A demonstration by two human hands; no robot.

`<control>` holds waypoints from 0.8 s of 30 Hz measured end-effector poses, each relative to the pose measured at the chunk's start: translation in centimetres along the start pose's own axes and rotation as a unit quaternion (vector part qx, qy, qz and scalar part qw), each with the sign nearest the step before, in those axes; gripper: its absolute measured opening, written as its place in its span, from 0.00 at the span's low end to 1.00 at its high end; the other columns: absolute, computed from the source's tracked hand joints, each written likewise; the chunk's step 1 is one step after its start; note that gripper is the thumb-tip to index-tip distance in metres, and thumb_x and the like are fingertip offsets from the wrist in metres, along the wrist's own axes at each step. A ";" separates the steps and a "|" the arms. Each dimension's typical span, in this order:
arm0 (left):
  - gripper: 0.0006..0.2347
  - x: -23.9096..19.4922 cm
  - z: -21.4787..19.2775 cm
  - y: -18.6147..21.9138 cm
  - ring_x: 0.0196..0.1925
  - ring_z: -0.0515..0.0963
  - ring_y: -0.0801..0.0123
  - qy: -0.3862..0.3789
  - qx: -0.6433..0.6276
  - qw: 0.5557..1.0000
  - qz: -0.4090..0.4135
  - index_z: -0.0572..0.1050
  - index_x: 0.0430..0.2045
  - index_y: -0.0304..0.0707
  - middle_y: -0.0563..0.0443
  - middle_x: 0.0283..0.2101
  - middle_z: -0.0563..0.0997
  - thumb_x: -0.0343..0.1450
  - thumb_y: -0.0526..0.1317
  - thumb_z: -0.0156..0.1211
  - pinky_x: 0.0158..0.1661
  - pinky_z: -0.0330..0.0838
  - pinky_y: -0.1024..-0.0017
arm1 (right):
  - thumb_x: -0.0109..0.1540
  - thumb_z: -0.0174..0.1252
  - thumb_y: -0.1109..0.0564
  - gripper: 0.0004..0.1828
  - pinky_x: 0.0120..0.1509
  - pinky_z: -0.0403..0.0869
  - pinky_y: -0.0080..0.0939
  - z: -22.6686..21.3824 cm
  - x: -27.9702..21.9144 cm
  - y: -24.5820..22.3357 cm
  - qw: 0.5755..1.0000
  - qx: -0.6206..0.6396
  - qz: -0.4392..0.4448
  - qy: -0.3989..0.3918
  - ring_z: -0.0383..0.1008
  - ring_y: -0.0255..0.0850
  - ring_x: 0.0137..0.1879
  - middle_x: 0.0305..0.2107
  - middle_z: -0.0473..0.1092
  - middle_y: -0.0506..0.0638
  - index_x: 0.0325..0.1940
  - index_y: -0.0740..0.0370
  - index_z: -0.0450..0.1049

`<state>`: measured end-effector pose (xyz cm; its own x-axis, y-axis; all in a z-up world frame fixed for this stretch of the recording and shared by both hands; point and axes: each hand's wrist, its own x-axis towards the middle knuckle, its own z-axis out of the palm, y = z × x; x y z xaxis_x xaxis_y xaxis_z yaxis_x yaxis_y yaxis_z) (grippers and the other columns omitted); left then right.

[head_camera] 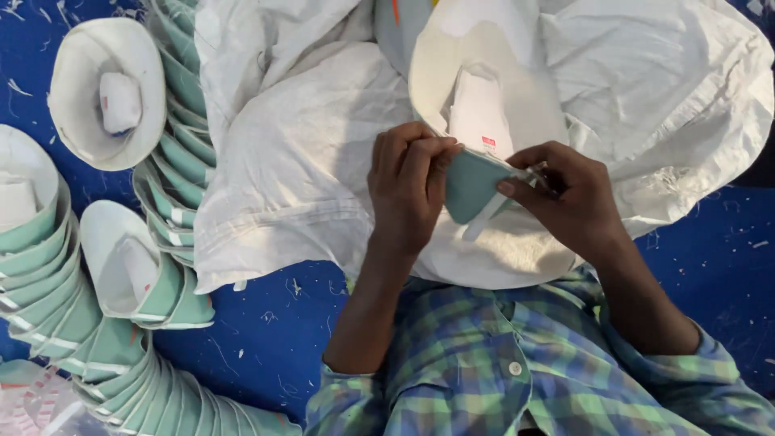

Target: Trimming excess material and finishing shoe uppers using a small cutting tool.

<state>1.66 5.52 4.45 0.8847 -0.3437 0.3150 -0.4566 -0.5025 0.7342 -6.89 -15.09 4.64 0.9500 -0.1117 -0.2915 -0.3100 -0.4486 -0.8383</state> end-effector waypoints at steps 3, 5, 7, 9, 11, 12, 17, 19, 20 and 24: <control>0.03 0.5 -0.9 2.0 0.47 0.78 0.68 0.014 -0.168 0.982 -0.082 0.76 0.39 0.36 0.48 0.46 0.76 0.76 0.32 0.64 0.40 0.77 0.74 | 0.62 0.70 0.61 0.14 0.33 0.65 0.29 -0.2 -1.0 1.0 0.986 0.155 0.050 -0.024 0.66 0.25 0.32 0.26 0.70 0.43 0.49 0.64 0.75; 0.03 1.0 -1.4 2.4 0.41 0.77 0.73 0.016 -0.197 0.976 -0.091 0.74 0.40 0.35 0.49 0.46 0.77 0.77 0.31 0.63 0.39 0.74 0.77 | 0.62 0.69 0.61 0.14 0.34 0.65 0.29 -0.2 -1.6 0.9 0.984 0.172 0.039 -0.020 0.66 0.25 0.32 0.27 0.70 0.44 0.49 0.64 0.75; 0.03 1.4 -1.5 2.7 0.36 0.76 0.77 0.023 -0.220 0.970 -0.099 0.73 0.40 0.34 0.50 0.45 0.78 0.78 0.31 0.63 0.37 0.72 0.79 | 0.63 0.69 0.61 0.14 0.34 0.65 0.29 -0.7 -1.5 -0.1 0.981 0.190 0.022 -0.021 0.65 0.25 0.33 0.29 0.70 0.44 0.50 0.64 0.75; 0.04 1.3 -1.4 2.8 0.42 0.76 0.76 0.008 -0.299 0.951 -0.081 0.72 0.40 0.33 0.51 0.44 0.77 0.82 0.33 0.60 0.43 0.74 0.78 | 0.60 0.71 0.60 0.21 0.35 0.70 0.32 -1.4 -1.1 -2.3 0.998 0.035 -0.048 0.010 0.70 0.31 0.35 0.36 0.71 0.49 0.55 0.65 0.74; 0.04 1.1 -0.3 2.7 0.38 0.74 0.79 -0.011 -0.336 0.934 -0.120 0.72 0.39 0.33 0.52 0.42 0.76 0.82 0.34 0.60 0.40 0.72 0.79 | 0.59 0.71 0.59 0.24 0.38 0.74 0.35 -2.6 -0.4 -5.5 0.993 -0.030 -0.106 0.040 0.74 0.36 0.39 0.42 0.71 0.54 0.57 0.66 0.73; 0.05 1.0 0.4 2.7 0.34 0.72 0.82 -0.034 -0.379 0.911 -0.156 0.73 0.39 0.32 0.53 0.40 0.76 0.82 0.34 0.59 0.37 0.69 0.80 | 0.58 0.70 0.58 0.27 0.42 0.78 0.38 -3.4 -0.2 -7.1 0.979 -0.101 -0.159 0.074 0.78 0.41 0.44 0.47 0.70 0.58 0.59 0.68 0.72; 0.04 1.9 2.6 3.4 0.38 0.73 0.82 -0.055 -0.420 0.887 -0.181 0.72 0.42 0.35 0.55 0.44 0.77 0.81 0.37 0.56 0.35 0.70 0.81 | 0.63 0.70 0.58 0.22 0.42 0.79 0.41 -4.0 0.0 -4.8 0.945 -0.216 -0.209 0.131 0.80 0.45 0.44 0.47 0.72 0.57 0.60 0.64 0.75; 0.04 1.9 2.9 3.6 0.36 0.73 0.83 -0.052 -0.415 0.889 -0.186 0.72 0.43 0.36 0.55 0.43 0.77 0.82 0.37 0.56 0.34 0.69 0.82 | 0.65 0.70 0.57 0.20 0.41 0.78 0.40 -4.0 0.4 -3.9 0.939 -0.233 -0.217 0.133 0.80 0.43 0.42 0.46 0.74 0.55 0.60 0.63 0.77; 0.04 1.9 2.8 3.7 0.37 0.73 0.82 -0.052 -0.406 0.893 -0.188 0.72 0.42 0.35 0.55 0.43 0.77 0.81 0.37 0.57 0.34 0.69 0.82 | 0.66 0.71 0.57 0.20 0.40 0.78 0.40 -4.0 0.6 -3.8 0.935 -0.230 -0.231 0.137 0.80 0.42 0.41 0.45 0.74 0.55 0.59 0.63 0.76; 0.05 1.8 2.8 3.9 0.33 0.72 0.83 -0.065 -0.384 0.900 -0.194 0.73 0.41 0.35 0.54 0.39 0.78 0.81 0.37 0.59 0.34 0.68 0.84 | 0.67 0.71 0.57 0.17 0.39 0.76 0.39 -3.7 1.2 -3.6 0.920 -0.239 -0.269 0.153 0.80 0.40 0.40 0.43 0.75 0.54 0.58 0.64 0.77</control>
<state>1.17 0.67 6.21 0.9222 -0.3759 -0.0909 0.1284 0.0758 0.9888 -4.55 -16.91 9.02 0.9499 0.0290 0.3112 0.1904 -0.8432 -0.5027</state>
